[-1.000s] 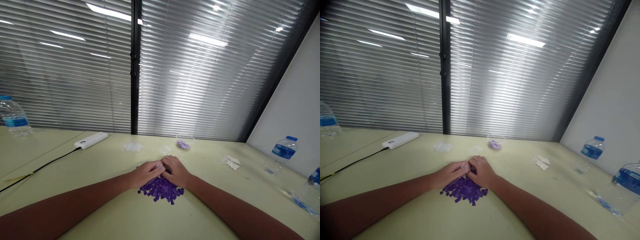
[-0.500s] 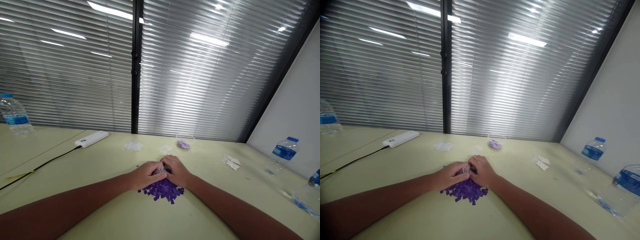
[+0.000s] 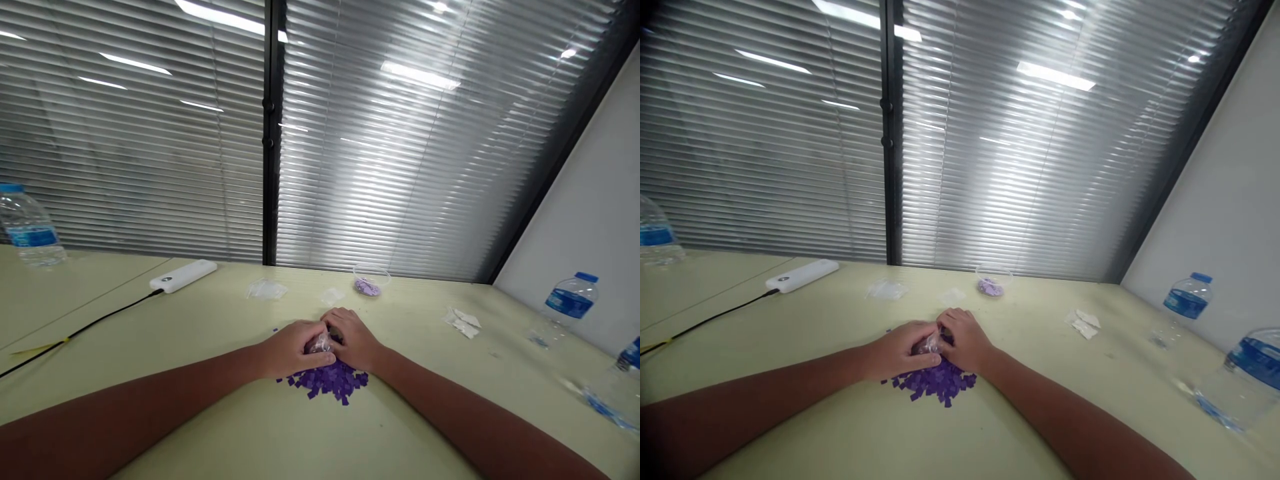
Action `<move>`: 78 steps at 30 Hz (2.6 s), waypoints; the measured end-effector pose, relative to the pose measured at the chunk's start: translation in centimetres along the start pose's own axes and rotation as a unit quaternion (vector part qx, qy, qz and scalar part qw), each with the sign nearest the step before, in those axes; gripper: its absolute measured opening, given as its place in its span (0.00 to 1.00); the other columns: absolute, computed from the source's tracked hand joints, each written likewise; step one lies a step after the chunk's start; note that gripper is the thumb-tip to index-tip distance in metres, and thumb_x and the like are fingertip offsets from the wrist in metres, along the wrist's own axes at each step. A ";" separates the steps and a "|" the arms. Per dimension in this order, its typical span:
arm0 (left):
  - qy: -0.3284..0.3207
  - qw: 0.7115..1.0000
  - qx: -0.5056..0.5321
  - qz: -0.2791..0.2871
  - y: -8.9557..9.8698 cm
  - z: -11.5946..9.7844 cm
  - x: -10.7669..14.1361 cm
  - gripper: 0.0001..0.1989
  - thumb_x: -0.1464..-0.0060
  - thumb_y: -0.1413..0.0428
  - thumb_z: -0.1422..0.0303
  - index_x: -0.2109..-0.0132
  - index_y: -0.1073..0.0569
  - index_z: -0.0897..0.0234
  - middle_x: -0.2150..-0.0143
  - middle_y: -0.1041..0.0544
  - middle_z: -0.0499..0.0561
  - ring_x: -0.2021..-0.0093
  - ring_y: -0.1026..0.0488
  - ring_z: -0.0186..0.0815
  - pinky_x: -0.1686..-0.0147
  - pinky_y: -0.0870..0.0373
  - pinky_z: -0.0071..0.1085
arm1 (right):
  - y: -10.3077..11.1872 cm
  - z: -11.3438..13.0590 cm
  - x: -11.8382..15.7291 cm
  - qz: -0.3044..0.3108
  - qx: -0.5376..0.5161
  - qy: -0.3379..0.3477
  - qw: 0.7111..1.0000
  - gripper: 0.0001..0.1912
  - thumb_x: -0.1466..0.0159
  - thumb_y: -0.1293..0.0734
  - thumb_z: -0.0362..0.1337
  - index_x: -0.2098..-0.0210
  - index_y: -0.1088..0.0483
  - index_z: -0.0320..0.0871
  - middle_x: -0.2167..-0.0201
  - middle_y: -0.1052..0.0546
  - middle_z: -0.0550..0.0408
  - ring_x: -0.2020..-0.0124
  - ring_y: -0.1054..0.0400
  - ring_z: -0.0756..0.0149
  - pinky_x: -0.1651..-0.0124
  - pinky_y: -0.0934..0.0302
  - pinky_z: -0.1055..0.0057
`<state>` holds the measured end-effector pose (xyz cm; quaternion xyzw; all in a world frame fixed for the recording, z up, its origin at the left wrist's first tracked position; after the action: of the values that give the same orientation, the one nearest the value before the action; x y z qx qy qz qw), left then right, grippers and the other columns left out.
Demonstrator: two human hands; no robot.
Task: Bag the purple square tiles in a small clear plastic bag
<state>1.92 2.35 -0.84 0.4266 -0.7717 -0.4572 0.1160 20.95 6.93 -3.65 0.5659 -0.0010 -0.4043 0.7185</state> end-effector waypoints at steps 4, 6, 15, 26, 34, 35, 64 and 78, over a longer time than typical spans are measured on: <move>-0.005 1.000 -0.006 -0.002 0.0 0.0 0.0 0.24 0.35 0.45 0.43 0.61 0.30 0.62 0.65 0.26 0.47 0.66 0.33 0.36 0.68 0.46 0.31 | -0.1 -0.2 0.0 -0.002 -0.001 0.004 1.000 0.07 0.32 0.32 0.37 0.55 0.29 0.45 0.55 0.23 0.52 0.54 0.33 0.59 0.49 0.44 0.61; -0.007 1.000 -0.005 -0.003 0.0 0.0 0.0 0.24 0.36 0.45 0.43 0.60 0.29 0.62 0.64 0.26 0.47 0.66 0.32 0.36 0.67 0.45 0.31 | -0.1 -0.2 0.0 -0.003 -0.003 0.007 1.000 0.07 0.32 0.33 0.38 0.55 0.29 0.45 0.55 0.23 0.52 0.54 0.33 0.58 0.49 0.44 0.61; 0.003 1.000 0.015 -0.006 0.1 0.0 0.1 0.24 0.37 0.43 0.44 0.61 0.29 0.61 0.65 0.27 0.47 0.66 0.34 0.36 0.68 0.46 0.31 | -0.1 -0.1 -0.1 -0.001 -0.005 0.003 1.000 0.07 0.33 0.32 0.36 0.56 0.30 0.45 0.55 0.23 0.52 0.53 0.32 0.58 0.49 0.45 0.61; 0.050 0.981 0.186 0.005 0.0 0.8 -0.1 0.26 0.32 0.50 0.42 0.63 0.33 0.62 0.65 0.33 0.46 0.64 0.37 0.35 0.63 0.39 0.30 | 0.3 0.4 -0.1 -0.004 -0.005 0.003 1.000 0.04 0.32 0.33 0.38 0.58 0.31 0.45 0.58 0.25 0.54 0.55 0.33 0.60 0.51 0.45 0.63; 0.053 0.971 0.231 -0.003 0.3 0.4 -0.3 0.28 0.31 0.53 0.41 0.65 0.34 0.62 0.67 0.34 0.46 0.65 0.38 0.34 0.62 0.39 0.32 | 0.0 0.2 -0.3 -0.007 -0.006 -0.009 1.000 0.04 0.35 0.33 0.32 0.60 0.31 0.45 0.59 0.24 0.55 0.54 0.32 0.60 0.49 0.45 0.62; 0.053 0.971 0.235 -0.004 0.3 0.4 -0.3 0.28 0.31 0.53 0.41 0.65 0.34 0.62 0.67 0.34 0.46 0.66 0.38 0.34 0.62 0.39 0.32 | 0.0 0.2 -0.3 -0.009 -0.006 -0.010 1.000 0.04 0.35 0.33 0.32 0.60 0.32 0.45 0.59 0.25 0.55 0.54 0.32 0.60 0.49 0.45 0.63; 0.055 0.969 0.241 -0.008 -0.1 0.9 -0.2 0.27 0.30 0.51 0.43 0.66 0.35 0.63 0.69 0.37 0.44 0.66 0.40 0.34 0.63 0.43 0.33 | 0.2 0.4 0.0 -0.053 -0.019 0.016 0.998 0.06 0.34 0.34 0.28 0.61 0.33 0.45 0.62 0.26 0.55 0.57 0.34 0.60 0.51 0.44 0.63; 0.064 0.962 0.264 -0.033 -0.3 1.4 -0.3 0.25 0.33 0.46 0.43 0.61 0.33 0.63 0.66 0.37 0.44 0.64 0.40 0.34 0.62 0.41 0.31 | 0.2 0.2 0.4 -0.096 -0.028 -0.004 0.995 0.04 0.28 0.38 0.32 0.58 0.32 0.45 0.60 0.23 0.53 0.56 0.32 0.59 0.51 0.43 0.61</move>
<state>1.48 3.36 -1.81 0.4955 -0.8414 -0.2128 0.0336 21.30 6.56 -3.64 0.5416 0.0612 -0.4735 0.6919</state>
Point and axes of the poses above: each hand's wrist, its own x-axis away from the middle knuckle, its own y-axis out of the back of the hand, z = x × y, the point moved 2 cm from there along -x, towards the middle knuckle
